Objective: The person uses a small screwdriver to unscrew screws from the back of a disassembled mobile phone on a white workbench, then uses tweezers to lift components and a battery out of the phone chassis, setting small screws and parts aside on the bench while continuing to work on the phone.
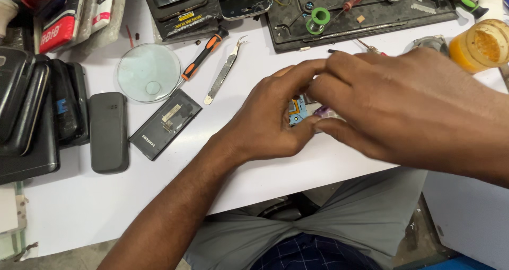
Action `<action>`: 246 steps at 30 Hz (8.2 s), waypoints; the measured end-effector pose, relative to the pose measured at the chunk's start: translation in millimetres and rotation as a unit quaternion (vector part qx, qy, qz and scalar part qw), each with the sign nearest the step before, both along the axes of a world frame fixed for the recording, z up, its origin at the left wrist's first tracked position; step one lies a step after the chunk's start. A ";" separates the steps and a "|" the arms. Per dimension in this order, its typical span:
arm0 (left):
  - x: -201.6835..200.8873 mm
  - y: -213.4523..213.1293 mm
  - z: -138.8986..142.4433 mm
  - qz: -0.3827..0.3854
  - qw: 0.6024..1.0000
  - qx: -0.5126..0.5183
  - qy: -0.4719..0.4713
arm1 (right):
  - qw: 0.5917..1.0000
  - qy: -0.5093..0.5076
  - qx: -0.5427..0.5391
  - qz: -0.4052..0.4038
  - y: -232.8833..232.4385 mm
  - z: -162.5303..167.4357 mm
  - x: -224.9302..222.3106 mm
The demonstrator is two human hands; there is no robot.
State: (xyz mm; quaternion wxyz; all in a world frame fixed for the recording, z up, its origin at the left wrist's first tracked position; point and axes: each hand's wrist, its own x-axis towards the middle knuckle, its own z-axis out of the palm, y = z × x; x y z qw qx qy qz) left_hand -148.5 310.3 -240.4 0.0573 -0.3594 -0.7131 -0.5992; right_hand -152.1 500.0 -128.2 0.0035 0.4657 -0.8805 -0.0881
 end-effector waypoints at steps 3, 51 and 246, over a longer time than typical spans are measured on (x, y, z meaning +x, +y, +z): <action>-1.1 0.2 -1.5 -0.003 0.996 -0.032 -0.078 | 0.970 -0.013 0.209 -0.127 -5.8 6.1 -0.8; 1.9 -11.7 1.6 -0.011 0.999 -0.043 -0.007 | 0.993 -0.046 -0.055 0.093 -7.3 -3.2 -2.1; -20.1 -56.4 -3.6 -0.185 0.957 0.021 -0.222 | 0.995 -0.044 0.080 0.042 -57.4 5.8 -1.3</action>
